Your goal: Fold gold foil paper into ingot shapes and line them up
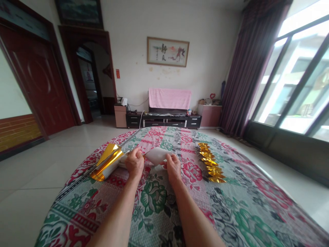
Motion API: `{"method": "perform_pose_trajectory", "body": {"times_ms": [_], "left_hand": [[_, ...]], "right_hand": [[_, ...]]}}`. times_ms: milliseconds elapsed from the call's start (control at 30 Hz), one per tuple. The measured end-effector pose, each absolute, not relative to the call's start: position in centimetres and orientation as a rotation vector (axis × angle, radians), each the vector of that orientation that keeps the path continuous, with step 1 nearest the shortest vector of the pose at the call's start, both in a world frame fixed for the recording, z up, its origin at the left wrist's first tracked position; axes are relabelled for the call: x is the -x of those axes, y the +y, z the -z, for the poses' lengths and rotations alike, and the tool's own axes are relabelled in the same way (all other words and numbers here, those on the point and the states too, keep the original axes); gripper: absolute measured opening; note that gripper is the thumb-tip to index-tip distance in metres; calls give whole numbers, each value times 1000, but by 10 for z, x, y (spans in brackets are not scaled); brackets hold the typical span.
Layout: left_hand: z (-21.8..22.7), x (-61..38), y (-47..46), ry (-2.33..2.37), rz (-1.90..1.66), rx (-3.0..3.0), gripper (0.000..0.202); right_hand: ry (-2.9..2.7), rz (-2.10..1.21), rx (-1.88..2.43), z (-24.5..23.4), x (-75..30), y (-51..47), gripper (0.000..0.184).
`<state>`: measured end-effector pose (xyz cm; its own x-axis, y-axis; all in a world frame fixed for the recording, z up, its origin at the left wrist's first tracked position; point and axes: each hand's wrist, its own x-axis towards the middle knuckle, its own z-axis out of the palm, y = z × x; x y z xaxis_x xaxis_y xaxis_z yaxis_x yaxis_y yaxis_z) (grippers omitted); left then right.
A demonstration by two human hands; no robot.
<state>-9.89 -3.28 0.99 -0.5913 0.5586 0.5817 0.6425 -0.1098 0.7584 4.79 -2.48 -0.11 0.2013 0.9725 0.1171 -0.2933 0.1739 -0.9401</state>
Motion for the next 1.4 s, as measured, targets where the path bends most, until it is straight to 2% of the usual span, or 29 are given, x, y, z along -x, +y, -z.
{"method": "perform_pose_trajectory", "body": {"times_ms": [233,600,1267,1400], "left_hand": [[-11,93,-36,-2032,1707,1440,31],[-18,69,-37,-1614,1726,1772,36],[-30,93,-33,-2059,2034,1582,26],[-41,112,-31,-2106,2307,1354,36]], "right_hand": [[-820,-1002,919,1,-58,-16,31],[-898,-1072,828,2,-53,-16,31],[-1020,-1216,824,1,-45,-22,37],[-899,-1218,838,1,-48,-21,37]]}}
